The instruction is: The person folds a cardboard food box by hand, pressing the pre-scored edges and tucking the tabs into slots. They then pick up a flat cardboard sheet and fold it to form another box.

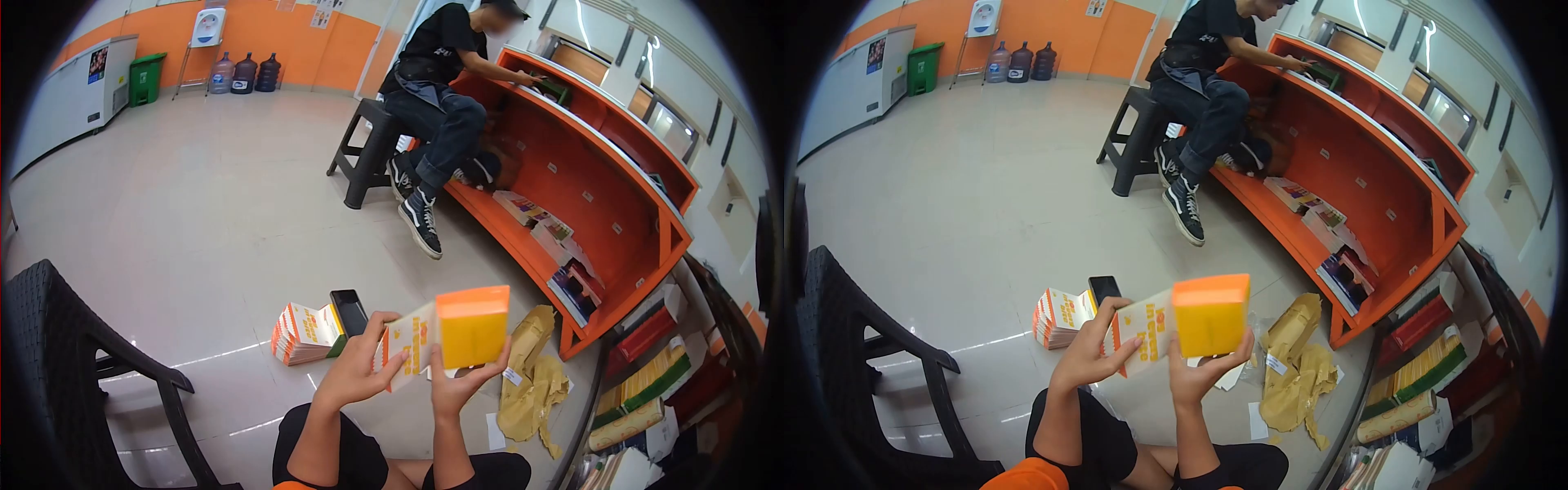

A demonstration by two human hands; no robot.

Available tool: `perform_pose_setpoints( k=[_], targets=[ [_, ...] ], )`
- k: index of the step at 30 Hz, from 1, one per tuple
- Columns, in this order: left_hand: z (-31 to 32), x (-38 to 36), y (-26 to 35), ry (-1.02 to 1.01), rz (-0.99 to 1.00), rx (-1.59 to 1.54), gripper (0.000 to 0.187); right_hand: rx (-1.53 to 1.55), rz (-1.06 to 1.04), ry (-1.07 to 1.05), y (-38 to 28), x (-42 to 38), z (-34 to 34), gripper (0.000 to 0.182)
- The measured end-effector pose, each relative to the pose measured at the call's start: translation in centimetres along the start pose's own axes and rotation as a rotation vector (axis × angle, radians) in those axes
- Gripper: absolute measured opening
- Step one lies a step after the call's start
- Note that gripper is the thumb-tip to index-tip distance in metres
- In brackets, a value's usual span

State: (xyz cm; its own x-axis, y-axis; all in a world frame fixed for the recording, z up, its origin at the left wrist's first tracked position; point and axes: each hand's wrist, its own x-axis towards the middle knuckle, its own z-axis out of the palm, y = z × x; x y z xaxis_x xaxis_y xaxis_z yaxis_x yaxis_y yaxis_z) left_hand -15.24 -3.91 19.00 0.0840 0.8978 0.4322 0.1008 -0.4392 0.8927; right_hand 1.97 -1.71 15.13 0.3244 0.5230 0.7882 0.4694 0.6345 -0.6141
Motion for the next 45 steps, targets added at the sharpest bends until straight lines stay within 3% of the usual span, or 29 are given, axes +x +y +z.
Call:
perform_pose_setpoints(
  k=[4,7,9,11,14,17,18,21,24,29,34,36,39,42,45],
  targets=[
    [-1.3,0.2,-1.8,0.329,-0.005,-0.004,0.037,-0.200,-0.213,-0.301,-2.0,-2.0,2.1,0.085],
    [-4.7,0.0,-3.8,0.546,-0.149,-0.002,0.031,0.024,-0.073,-0.529,0.2,-3.1,4.0,0.081],
    [-6.9,0.2,-9.3,0.627,-0.216,-0.163,0.028,0.188,0.127,-0.616,2.2,-3.4,6.0,0.076],
    [-8.3,0.1,-14.9,0.662,-0.354,-0.126,0.029,0.374,0.333,-0.647,7.0,-4.4,8.7,0.075],
    [-8.3,-0.5,-23.4,0.719,-0.499,-0.120,0.033,-0.084,0.074,-0.786,14.1,-5.5,12.1,0.092],
    [-8.6,-0.3,-24.8,0.739,-0.628,0.106,0.036,-0.351,0.312,-1.004,14.0,-6.1,13.5,0.111],
    [-8.3,-0.3,-24.8,0.733,-0.685,0.217,0.037,-0.292,0.388,-0.997,14.9,-6.4,13.9,0.126],
    [-8.2,0.2,-23.4,0.679,-0.835,0.405,0.036,-0.429,0.473,-0.979,14.9,-5.8,13.7,0.123],
    [-8.4,0.1,-22.9,0.667,-0.858,0.470,0.035,-0.528,0.432,-0.883,16.2,-5.1,12.7,0.115],
    [-7.9,0.8,-21.8,0.670,-0.712,0.458,0.033,-0.563,0.427,-0.692,16.8,-3.1,9.8,0.095],
    [-7.6,1.8,-21.0,0.619,-0.651,0.397,0.035,-0.374,0.561,-0.636,13.7,-0.2,9.3,0.083],
    [-7.6,1.7,-21.3,0.586,-0.629,0.397,0.036,-0.290,0.492,-0.588,13.0,0.3,9.7,0.079],
    [-7.1,1.5,-21.0,0.523,-0.630,0.531,0.039,-0.190,0.581,-0.632,11.8,1.1,10.3,0.078],
    [-6.7,1.6,-21.5,0.526,-0.656,0.486,0.034,-0.228,0.512,-0.731,12.4,0.3,11.3,0.078],
    [-6.6,1.2,-23.4,0.606,-0.669,0.552,0.042,-0.313,0.478,-0.901,13.4,-2.1,13.0,0.091]
  ],
)
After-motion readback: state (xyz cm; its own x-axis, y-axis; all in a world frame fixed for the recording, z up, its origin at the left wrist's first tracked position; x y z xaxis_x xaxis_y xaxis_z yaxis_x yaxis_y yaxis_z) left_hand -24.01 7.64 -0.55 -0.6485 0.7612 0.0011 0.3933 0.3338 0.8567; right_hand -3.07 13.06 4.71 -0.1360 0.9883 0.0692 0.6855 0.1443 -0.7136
